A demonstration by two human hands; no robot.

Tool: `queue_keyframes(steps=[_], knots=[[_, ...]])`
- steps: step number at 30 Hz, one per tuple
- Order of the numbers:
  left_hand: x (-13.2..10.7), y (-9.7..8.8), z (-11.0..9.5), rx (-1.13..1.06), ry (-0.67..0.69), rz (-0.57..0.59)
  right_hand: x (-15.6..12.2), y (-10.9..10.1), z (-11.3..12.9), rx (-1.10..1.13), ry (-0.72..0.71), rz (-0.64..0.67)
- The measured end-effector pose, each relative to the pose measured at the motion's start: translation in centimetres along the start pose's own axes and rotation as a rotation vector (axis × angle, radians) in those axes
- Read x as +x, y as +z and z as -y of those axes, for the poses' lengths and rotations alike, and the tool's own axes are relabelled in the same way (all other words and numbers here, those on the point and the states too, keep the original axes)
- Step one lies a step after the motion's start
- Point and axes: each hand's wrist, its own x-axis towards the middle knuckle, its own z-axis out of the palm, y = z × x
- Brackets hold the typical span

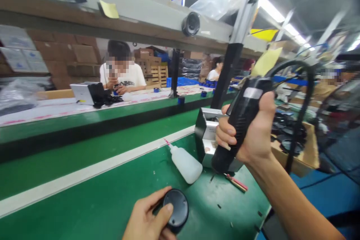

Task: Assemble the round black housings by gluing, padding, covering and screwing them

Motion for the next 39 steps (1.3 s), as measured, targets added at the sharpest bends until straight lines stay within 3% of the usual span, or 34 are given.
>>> queue_keyframes(steps=[5,8,16,24,30,33,37,38,39], knots=[[0.1,0.5,0.4,-0.118,0.006,0.001,-1.7,6.8,-2.0,0.187,0.022,0.279],[0.2,0.3,0.9,-0.113,0.031,0.020,-1.9,8.5,-3.7,0.186,0.061,0.355],[0.5,0.0,1.7,-0.088,0.028,0.017,-2.0,8.5,-5.5,0.153,0.093,0.426],[0.2,0.5,0.4,-0.091,-0.005,0.026,-2.0,7.6,-6.3,0.243,0.196,0.745],[-0.2,0.5,-0.1,-0.050,0.001,0.002,-2.9,8.6,-7.6,0.139,0.138,0.583],[-0.3,0.4,-0.2,-0.003,-0.004,-0.025,-2.9,8.2,-5.8,0.117,0.114,0.486],[-0.3,0.5,-0.3,-0.030,-0.029,-0.043,-1.6,3.5,-0.3,0.065,-0.113,0.230],[-0.3,0.6,-0.4,-0.048,-0.035,-0.040,-0.9,1.9,0.8,-0.028,-0.258,0.079],[-0.2,0.6,-0.4,-0.062,-0.043,-0.040,0.0,0.3,1.5,-0.122,-0.297,-0.015]])
